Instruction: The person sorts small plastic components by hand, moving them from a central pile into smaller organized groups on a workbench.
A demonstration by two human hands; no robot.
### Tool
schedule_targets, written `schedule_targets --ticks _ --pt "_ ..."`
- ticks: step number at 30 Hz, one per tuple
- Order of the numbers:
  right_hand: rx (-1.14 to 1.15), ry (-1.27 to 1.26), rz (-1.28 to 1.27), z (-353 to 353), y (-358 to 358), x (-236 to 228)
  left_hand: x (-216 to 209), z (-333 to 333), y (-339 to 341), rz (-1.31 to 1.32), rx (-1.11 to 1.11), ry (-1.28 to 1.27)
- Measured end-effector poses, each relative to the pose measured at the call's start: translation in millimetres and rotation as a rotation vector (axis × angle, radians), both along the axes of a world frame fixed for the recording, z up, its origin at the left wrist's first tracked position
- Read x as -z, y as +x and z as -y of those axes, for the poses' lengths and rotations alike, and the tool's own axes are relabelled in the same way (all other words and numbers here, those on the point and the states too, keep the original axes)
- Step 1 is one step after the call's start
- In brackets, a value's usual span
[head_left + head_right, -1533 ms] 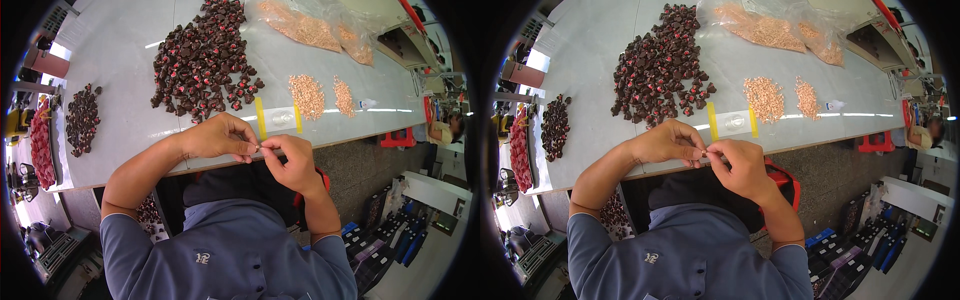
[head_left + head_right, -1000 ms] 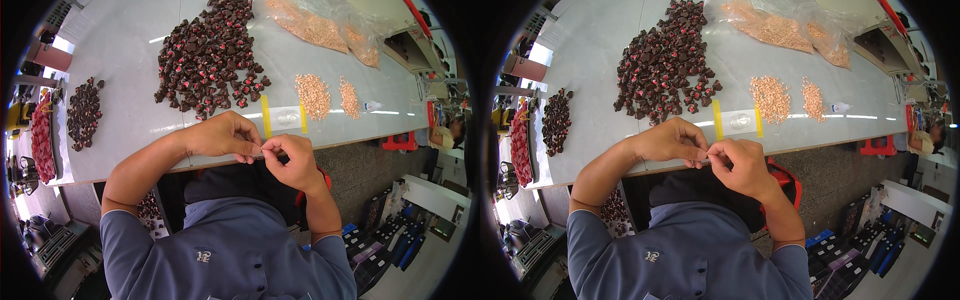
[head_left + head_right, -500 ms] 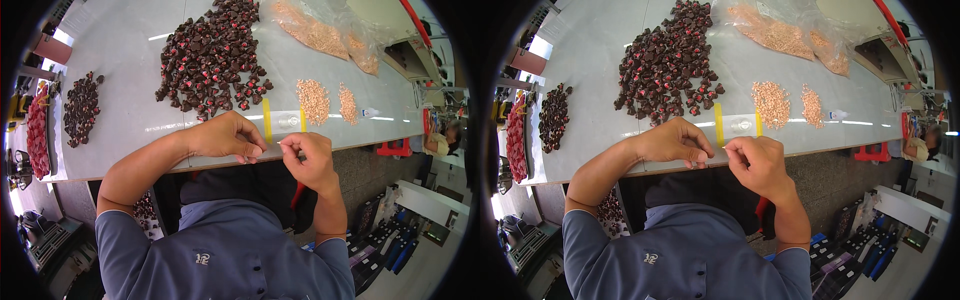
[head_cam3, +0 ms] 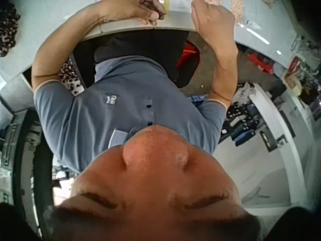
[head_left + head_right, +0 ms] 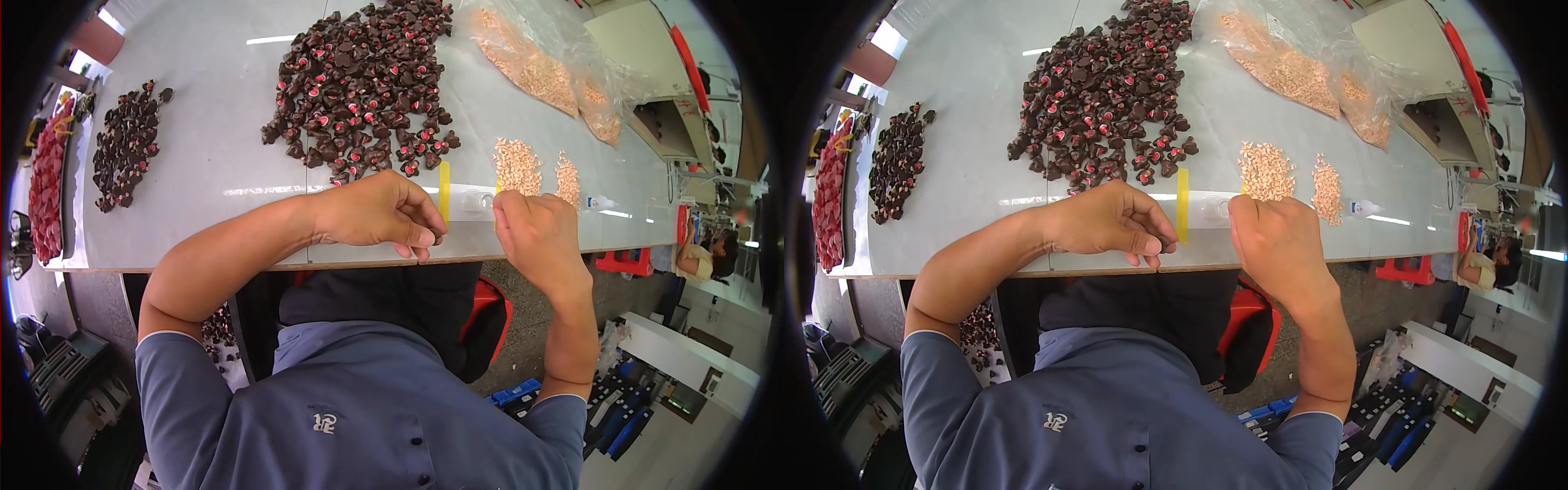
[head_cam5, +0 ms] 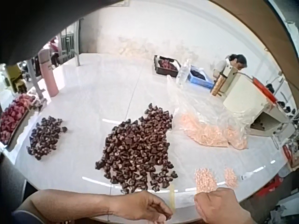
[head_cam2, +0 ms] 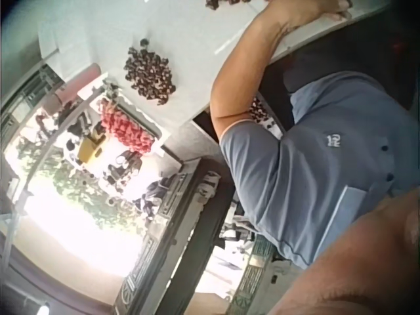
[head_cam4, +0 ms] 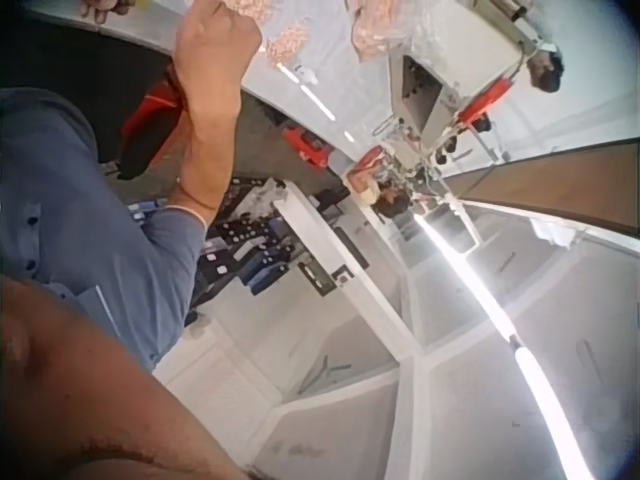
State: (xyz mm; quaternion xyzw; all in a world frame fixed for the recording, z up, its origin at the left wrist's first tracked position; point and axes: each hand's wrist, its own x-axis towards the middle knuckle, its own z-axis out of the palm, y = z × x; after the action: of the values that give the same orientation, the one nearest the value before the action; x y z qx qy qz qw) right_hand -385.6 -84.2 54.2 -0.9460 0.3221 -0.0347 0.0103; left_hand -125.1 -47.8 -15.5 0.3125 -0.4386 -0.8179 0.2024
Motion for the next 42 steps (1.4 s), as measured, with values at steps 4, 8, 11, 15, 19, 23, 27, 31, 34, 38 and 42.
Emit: schedule_targets --ticks 4,8,11,15,19,23,27,31,34,38,42 --pt "-0.008 0.000 -0.047 1 0 4 1 0 0 -0.017 -0.027 0.016" --pt "-0.009 -0.017 -0.068 1 1 2 3 -2 -1 -0.038 -0.056 0.012" --pt "-0.021 -0.020 0.046 -4 5 -3 5 -3 -1 -0.052 -0.073 0.040" --pt "0.038 0.193 0.401 -23 11 7 3 -2 -1 -0.025 -0.086 0.065" --pt "0.079 0.341 0.573 -39 18 26 -2 0 -4 -0.016 -0.085 0.080" --pt "0.071 0.307 0.591 -39 22 33 -1 0 -3 -0.006 -0.099 0.082" --pt "0.060 0.297 0.580 -39 23 35 -1 0 -2 0.014 -0.104 0.081" --pt "0.061 0.282 0.586 -42 25 39 0 -2 -2 0.016 -0.101 0.076" --pt "0.057 0.240 0.592 -45 29 40 0 -2 -2 0.021 -0.116 0.072" --pt "0.022 0.047 0.565 -51 36 40 1 -2 -4 0.022 -0.133 0.061" --pt "0.021 0.095 0.607 -49 29 38 -1 -1 -4 0.009 -0.138 0.049"
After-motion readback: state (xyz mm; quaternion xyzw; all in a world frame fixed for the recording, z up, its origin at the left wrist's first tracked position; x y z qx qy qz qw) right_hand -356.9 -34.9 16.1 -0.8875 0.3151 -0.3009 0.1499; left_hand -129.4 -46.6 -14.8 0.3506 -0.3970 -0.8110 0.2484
